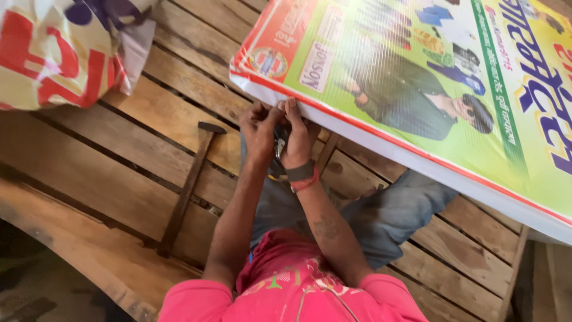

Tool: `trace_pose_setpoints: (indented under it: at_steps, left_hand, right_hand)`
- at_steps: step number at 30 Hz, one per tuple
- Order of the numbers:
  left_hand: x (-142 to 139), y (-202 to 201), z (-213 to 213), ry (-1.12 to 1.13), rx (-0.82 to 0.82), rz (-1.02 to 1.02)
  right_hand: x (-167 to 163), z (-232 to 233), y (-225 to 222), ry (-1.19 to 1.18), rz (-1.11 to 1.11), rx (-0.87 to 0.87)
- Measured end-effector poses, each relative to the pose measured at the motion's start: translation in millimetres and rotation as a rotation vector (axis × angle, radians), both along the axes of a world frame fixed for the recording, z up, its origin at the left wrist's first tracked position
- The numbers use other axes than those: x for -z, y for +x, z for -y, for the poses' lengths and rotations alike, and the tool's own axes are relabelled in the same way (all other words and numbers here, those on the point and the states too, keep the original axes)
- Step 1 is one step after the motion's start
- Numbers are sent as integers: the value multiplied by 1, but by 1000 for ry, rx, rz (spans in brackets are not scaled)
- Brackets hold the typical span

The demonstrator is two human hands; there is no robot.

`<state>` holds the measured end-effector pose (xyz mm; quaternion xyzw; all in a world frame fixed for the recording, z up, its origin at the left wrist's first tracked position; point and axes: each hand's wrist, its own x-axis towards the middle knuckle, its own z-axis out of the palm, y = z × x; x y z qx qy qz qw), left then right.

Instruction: The person sits on a wooden platform and uses a staple gun to attach a large printed poster to a wooden board. They repeatedly staple along the edges, folding the poster over the board's edge and securing it in place.

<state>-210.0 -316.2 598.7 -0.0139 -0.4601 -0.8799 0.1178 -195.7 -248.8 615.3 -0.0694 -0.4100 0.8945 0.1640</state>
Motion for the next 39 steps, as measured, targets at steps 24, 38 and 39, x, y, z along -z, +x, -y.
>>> trace_pose_setpoints:
  at_steps: [24,38,39]
  left_hand:
    - [132,64,-55,-1785,36,-641]
    - [83,35,16,-1741,70,-121]
    - [83,28,29,-1588,12,-26]
  right_hand:
    - [64,-14,-23,197,-268,73]
    - [79,-15,-31,155,-232,15]
    - [79,-14,-32,130,-263,-1]
